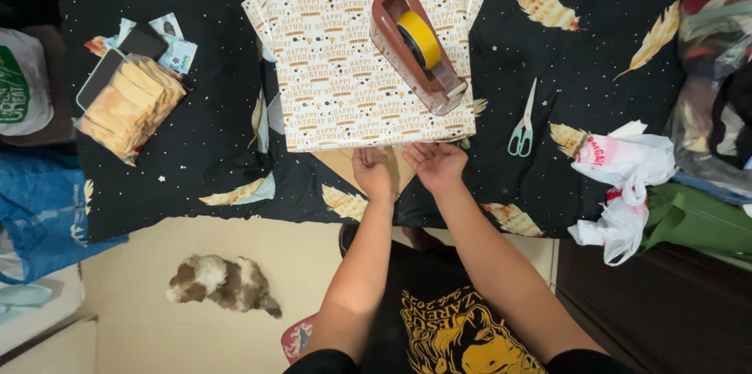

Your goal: The person wraps a rectangular box with patterned gift paper. They cut the paper with scissors, fold the edges over the box, and secure the seams with tape from a dispenser.

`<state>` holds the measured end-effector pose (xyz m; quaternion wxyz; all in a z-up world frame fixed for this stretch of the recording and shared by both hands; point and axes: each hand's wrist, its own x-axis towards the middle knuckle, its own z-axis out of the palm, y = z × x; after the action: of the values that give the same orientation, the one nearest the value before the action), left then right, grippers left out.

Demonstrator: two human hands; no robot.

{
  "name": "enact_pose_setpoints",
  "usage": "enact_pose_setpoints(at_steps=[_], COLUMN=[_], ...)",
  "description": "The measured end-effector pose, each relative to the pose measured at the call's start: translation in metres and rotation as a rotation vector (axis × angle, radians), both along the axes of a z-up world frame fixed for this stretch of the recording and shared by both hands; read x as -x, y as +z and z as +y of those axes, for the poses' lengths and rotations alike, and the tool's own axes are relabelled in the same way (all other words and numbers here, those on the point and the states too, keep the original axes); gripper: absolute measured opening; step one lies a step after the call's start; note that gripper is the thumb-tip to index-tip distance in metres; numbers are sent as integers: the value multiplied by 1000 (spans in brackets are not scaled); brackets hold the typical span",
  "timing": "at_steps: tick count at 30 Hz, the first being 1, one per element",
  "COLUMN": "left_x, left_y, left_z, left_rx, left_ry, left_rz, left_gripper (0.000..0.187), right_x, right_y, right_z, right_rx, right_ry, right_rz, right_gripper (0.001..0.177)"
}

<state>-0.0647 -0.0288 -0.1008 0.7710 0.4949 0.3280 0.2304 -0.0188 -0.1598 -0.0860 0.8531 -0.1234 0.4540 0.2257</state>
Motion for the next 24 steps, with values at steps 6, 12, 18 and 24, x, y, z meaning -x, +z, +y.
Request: enact_pose_setpoints(at_steps=[6, 12, 18, 24], left_x=[-4, -18, -23, -21], left_y=[36, 19, 3, 16], left_z=[-12, -25, -25, -24], left_rx=[-417, -667, -554, -549], left_ry=[-361, -167, -121, -142], left_rz=[744, 686, 788, 903], left_gripper=[123, 135, 129, 117], right_x=[3, -2, -17, -112], right_y=[-14, 24, 115, 219], right_z=[-14, -12, -30, -44], right_rx=[77, 242, 739, 1561], right_ry=[231, 519, 840, 696], right_rz=[-76, -167, -348, -856], right_gripper=[40, 41, 22, 21])
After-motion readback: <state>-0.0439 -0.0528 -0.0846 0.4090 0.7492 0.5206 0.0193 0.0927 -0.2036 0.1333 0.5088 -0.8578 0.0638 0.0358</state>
